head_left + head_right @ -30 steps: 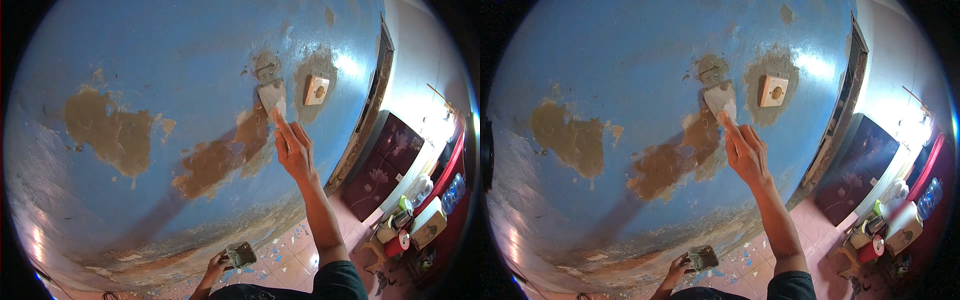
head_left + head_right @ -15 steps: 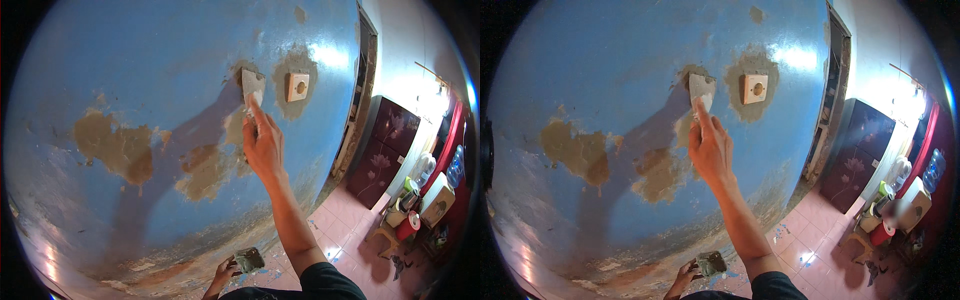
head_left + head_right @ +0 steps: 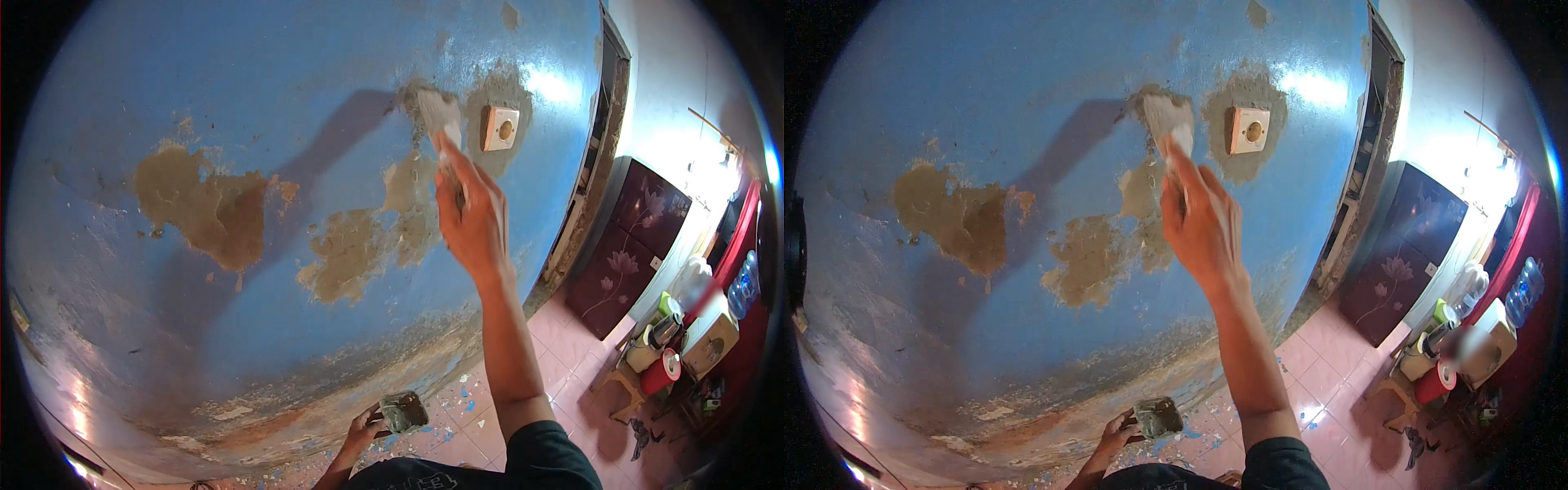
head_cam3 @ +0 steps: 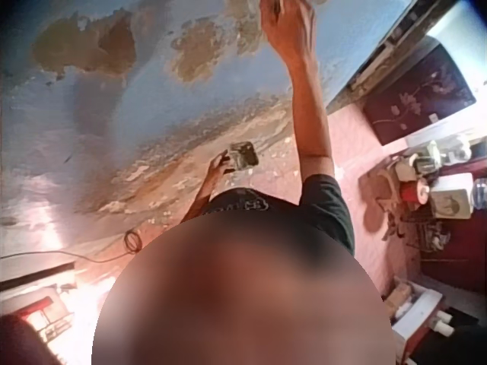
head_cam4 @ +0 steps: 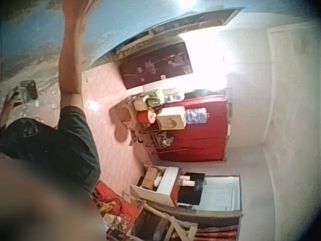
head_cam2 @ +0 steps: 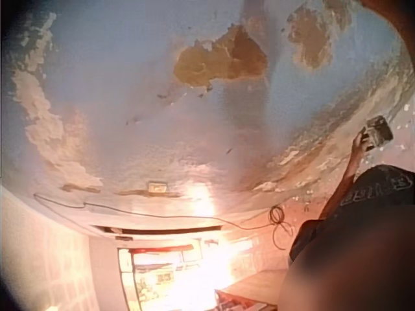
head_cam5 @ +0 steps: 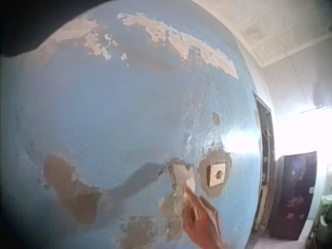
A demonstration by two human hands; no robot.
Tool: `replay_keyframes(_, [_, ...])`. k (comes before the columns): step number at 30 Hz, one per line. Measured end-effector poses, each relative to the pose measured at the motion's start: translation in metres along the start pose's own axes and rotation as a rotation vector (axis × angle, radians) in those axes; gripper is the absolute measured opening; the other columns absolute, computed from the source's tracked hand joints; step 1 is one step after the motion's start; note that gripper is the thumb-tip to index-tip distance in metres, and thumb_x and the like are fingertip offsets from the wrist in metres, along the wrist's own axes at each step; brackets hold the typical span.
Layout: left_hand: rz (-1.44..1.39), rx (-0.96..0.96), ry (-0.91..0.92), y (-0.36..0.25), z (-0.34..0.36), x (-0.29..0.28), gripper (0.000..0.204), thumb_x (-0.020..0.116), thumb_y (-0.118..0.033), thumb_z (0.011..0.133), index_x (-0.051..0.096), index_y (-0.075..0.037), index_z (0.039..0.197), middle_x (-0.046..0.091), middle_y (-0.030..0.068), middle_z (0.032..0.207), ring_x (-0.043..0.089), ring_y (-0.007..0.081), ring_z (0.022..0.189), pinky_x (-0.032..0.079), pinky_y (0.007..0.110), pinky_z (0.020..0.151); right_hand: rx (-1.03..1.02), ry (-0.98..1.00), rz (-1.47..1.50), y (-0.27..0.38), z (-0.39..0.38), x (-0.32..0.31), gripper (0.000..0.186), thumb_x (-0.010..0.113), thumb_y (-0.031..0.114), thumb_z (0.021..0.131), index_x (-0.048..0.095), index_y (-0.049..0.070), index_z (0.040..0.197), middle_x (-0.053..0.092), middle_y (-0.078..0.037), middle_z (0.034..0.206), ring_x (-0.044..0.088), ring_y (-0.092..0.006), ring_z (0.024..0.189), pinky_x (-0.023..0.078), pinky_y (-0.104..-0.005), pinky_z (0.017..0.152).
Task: Applying patching compound to a damaged wall using a putty knife to smooth the surface.
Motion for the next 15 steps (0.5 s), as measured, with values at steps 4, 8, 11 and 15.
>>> replay_keyframes(4, [0.010,-0.001,-0.007,0.008,0.000,0.001,0.071,0.070,-0.013,0.097,0.034,-0.002,0.158,0.060,0.0180,0.135,0.067,0.0269,0.114,0.062,0.042,0.095,0.007,0.070,-0.108,-0.007,0.013,0.003,0.049,0.061,0.010,0.099,0.056,0.017,0.148,0.064,-0.013,0.086,0.063,-0.0298,0.068,0.052,-0.0442,0.063])
replay_keyframes(8, [-0.064,0.027,-0.023,0.012,-0.004,-0.006,0.073,0.071,-0.013,0.097,0.034,-0.002,0.158,0.060,0.0168,0.135,0.067,0.0265,0.114,0.062,0.042,0.095,0.046,0.189,-0.098,-0.006,-0.039,-0.008,0.049,0.062,0.011,0.100,0.056,0.019,0.148,0.065,-0.011,0.087,0.064,-0.0269,0.069,0.052,-0.0425,0.063])
replay_keyframes(11, [-0.077,0.020,-0.066,0.014,-0.011,-0.011,0.072,0.069,-0.012,0.098,0.032,-0.002,0.159,0.059,0.0165,0.136,0.066,0.0264,0.115,0.062,0.042,0.095,0.164,0.245,0.019,-0.003,-0.065,-0.020,0.047,0.062,0.012,0.101,0.058,0.020,0.147,0.067,-0.010,0.090,0.062,-0.0215,0.068,0.051,-0.0393,0.064])
replay_keyframes(15, [-0.089,0.035,-0.097,0.011,-0.010,-0.013,0.069,0.064,-0.005,0.098,0.032,-0.002,0.159,0.056,0.0150,0.135,0.065,0.0263,0.113,0.062,0.041,0.094,0.466,0.252,0.148,-0.010,-0.094,-0.040,0.044,0.062,0.018,0.103,0.060,0.018,0.146,0.063,-0.004,0.085,0.050,-0.0109,0.067,0.044,-0.0313,0.061])
Point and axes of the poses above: each hand's wrist, its own z-axis towards the middle knuckle, its own x-axis out of the palm, y = z × x, the point moved 1 cm from there along z, towards the middle knuckle
